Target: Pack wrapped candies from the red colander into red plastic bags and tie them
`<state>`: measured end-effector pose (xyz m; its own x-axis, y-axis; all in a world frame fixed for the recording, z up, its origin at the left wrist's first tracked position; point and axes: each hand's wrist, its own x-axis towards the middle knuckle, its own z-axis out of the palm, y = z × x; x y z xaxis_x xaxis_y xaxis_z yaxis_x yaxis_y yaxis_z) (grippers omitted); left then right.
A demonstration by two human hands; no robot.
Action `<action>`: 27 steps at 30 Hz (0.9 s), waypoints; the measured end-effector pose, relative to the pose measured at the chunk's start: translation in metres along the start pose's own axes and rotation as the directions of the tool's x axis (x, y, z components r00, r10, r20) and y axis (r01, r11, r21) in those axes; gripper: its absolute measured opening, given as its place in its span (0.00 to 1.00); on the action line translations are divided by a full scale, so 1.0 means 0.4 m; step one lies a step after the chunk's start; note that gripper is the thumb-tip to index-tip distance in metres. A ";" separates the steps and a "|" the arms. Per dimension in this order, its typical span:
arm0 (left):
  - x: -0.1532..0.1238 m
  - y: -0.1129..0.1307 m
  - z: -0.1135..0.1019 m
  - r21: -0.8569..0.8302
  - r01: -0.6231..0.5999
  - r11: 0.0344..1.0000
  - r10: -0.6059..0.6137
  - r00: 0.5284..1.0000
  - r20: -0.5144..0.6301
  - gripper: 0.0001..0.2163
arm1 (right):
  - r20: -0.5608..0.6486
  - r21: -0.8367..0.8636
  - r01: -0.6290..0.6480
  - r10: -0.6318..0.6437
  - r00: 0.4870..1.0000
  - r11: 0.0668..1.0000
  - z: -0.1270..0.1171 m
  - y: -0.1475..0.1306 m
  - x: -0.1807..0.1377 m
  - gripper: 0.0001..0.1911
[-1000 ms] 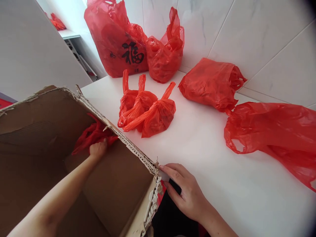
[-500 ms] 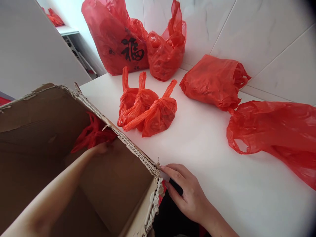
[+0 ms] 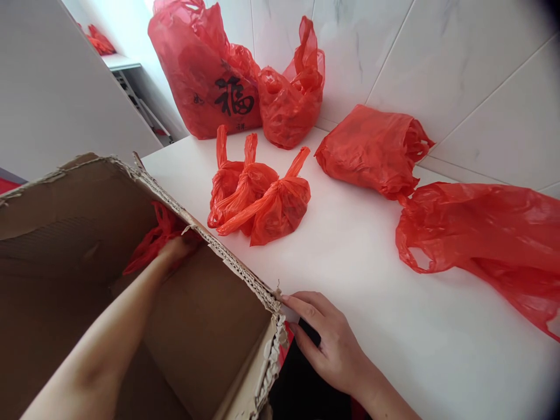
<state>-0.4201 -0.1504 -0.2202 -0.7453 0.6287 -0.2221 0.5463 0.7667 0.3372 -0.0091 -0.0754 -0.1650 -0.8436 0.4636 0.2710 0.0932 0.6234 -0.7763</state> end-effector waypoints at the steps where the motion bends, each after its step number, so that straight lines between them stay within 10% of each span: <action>1: -0.003 0.005 -0.037 -0.014 0.059 0.998 -0.060 0.991 -0.118 0.16 | -0.003 0.001 0.004 -0.004 1.000 1.000 0.000 -0.001 0.001 0.30; 5: -0.049 0.091 -0.193 -0.127 0.099 0.987 -0.155 0.790 -0.593 0.21 | -0.010 0.004 0.014 -0.014 1.000 1.000 -0.003 -0.002 0.006 0.29; 8: -0.122 0.242 -0.256 -0.129 -0.220 0.967 0.053 0.668 -0.743 0.18 | -0.024 0.004 0.025 -0.025 0.999 1.000 -0.004 -0.003 0.009 0.27; 11: -0.180 0.421 -0.249 0.018 -0.494 0.869 0.436 0.748 -0.500 0.17 | -0.031 -0.003 0.021 -0.021 0.999 1.000 -0.004 -0.006 0.007 0.26; 16: -0.164 0.596 -0.177 0.034 -0.527 0.849 0.524 0.834 -0.172 0.18 | -0.029 -0.029 0.009 -0.010 1.000 1.000 -0.004 -0.011 0.001 0.26; 23: -0.199 0.459 -0.298 -0.330 -0.541 0.773 0.525 0.839 -0.145 0.25 | -0.027 -0.019 0.008 -0.009 1.000 1.000 -0.006 -0.009 0.002 0.26; 27: -0.222 0.251 -0.393 -0.807 -0.269 0.526 0.182 0.962 -0.203 0.26 | -0.021 0.008 0.010 -0.010 1.000 1.000 -0.004 -0.002 0.002 0.25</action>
<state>-0.3592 -0.1499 -0.0227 -0.6954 0.7179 0.0329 0.1798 0.1294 0.9752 -0.0090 -0.0746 -0.1633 -0.8334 0.4705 0.2900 0.0806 0.6226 -0.7784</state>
